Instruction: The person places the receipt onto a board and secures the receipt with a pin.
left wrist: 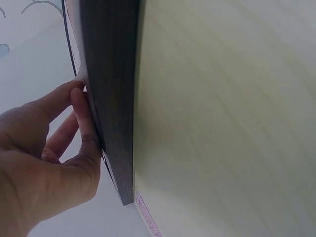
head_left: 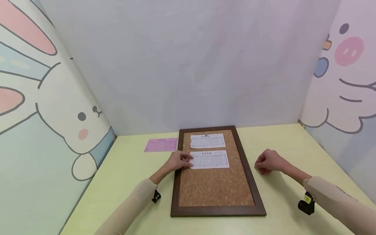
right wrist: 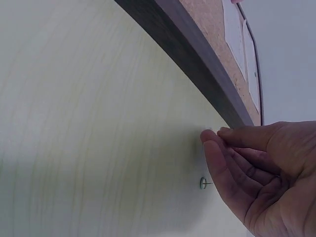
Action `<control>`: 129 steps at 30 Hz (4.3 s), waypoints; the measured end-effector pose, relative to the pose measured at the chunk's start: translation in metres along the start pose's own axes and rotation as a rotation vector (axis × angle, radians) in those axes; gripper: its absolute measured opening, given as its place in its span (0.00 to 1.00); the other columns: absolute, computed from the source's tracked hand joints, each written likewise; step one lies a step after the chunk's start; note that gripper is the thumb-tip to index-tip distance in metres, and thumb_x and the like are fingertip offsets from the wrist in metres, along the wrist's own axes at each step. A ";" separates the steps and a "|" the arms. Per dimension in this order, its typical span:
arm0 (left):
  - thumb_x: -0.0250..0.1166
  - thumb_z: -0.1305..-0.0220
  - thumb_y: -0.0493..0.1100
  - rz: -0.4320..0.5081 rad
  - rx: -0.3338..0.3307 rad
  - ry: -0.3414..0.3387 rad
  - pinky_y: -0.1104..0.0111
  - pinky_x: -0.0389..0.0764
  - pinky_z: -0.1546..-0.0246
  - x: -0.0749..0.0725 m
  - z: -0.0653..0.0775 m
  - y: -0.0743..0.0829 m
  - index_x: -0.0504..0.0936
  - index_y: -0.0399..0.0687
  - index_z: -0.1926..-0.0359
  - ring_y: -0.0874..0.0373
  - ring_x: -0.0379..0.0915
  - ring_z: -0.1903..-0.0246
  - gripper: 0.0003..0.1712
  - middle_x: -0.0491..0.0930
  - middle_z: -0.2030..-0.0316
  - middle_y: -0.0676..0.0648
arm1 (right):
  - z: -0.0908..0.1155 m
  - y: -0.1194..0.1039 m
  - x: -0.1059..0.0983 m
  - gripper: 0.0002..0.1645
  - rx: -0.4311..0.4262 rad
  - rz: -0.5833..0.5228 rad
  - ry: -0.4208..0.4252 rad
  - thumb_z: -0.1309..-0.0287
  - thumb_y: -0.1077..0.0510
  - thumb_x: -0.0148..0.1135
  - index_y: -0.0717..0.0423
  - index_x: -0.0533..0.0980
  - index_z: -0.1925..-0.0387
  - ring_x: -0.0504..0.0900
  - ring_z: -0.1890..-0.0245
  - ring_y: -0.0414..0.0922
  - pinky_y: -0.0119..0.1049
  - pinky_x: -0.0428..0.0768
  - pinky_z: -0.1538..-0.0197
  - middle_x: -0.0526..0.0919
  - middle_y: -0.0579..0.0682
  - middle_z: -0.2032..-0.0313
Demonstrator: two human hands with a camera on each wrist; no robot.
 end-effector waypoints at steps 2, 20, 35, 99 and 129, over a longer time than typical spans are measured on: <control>0.78 0.45 0.37 0.003 0.000 0.001 0.74 0.72 0.75 -0.001 0.000 0.000 0.88 0.37 0.57 0.63 0.70 0.75 0.14 0.82 0.70 0.46 | 0.000 -0.002 -0.003 0.07 0.004 -0.001 0.002 0.37 0.65 0.66 0.66 0.85 0.69 0.85 0.78 0.42 0.36 0.86 0.73 0.85 0.51 0.78; 0.77 0.44 0.37 -0.006 0.001 -0.009 0.75 0.72 0.74 0.000 0.000 0.003 0.88 0.37 0.57 0.63 0.70 0.74 0.14 0.81 0.71 0.47 | -0.019 -0.028 -0.010 0.16 0.016 -0.112 -0.018 0.31 0.60 0.63 0.72 0.82 0.55 0.88 0.69 0.42 0.37 0.86 0.67 0.89 0.54 0.67; 0.78 0.44 0.37 0.001 -0.001 -0.005 0.75 0.73 0.75 0.002 -0.001 -0.001 0.88 0.37 0.58 0.63 0.71 0.75 0.13 0.82 0.71 0.47 | -0.038 -0.057 0.007 0.13 -0.004 -0.124 -0.001 0.33 0.62 0.65 0.71 0.83 0.57 0.83 0.72 0.40 0.35 0.85 0.68 0.88 0.54 0.70; 0.78 0.46 0.36 -0.008 -0.029 -0.025 0.75 0.73 0.75 0.006 -0.006 0.000 0.88 0.37 0.57 0.63 0.70 0.74 0.15 0.83 0.69 0.46 | -0.119 -0.101 0.077 0.10 -0.019 -0.054 0.064 0.35 0.58 0.68 0.61 0.88 0.59 0.74 0.75 0.41 0.31 0.72 0.71 0.83 0.49 0.75; 0.77 0.44 0.36 -0.008 -0.008 -0.028 0.76 0.73 0.76 0.004 -0.003 0.003 0.87 0.37 0.57 0.64 0.70 0.76 0.14 0.82 0.70 0.46 | -0.129 -0.096 0.081 0.09 0.057 -0.107 0.023 0.35 0.59 0.67 0.63 0.86 0.61 0.73 0.78 0.39 0.29 0.72 0.74 0.81 0.48 0.76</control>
Point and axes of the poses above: each hand's wrist, its own z-axis away from the middle knuckle, its own x-axis out of the palm, y = z × x, the point moved 8 cm from there along -z, towards the middle knuckle
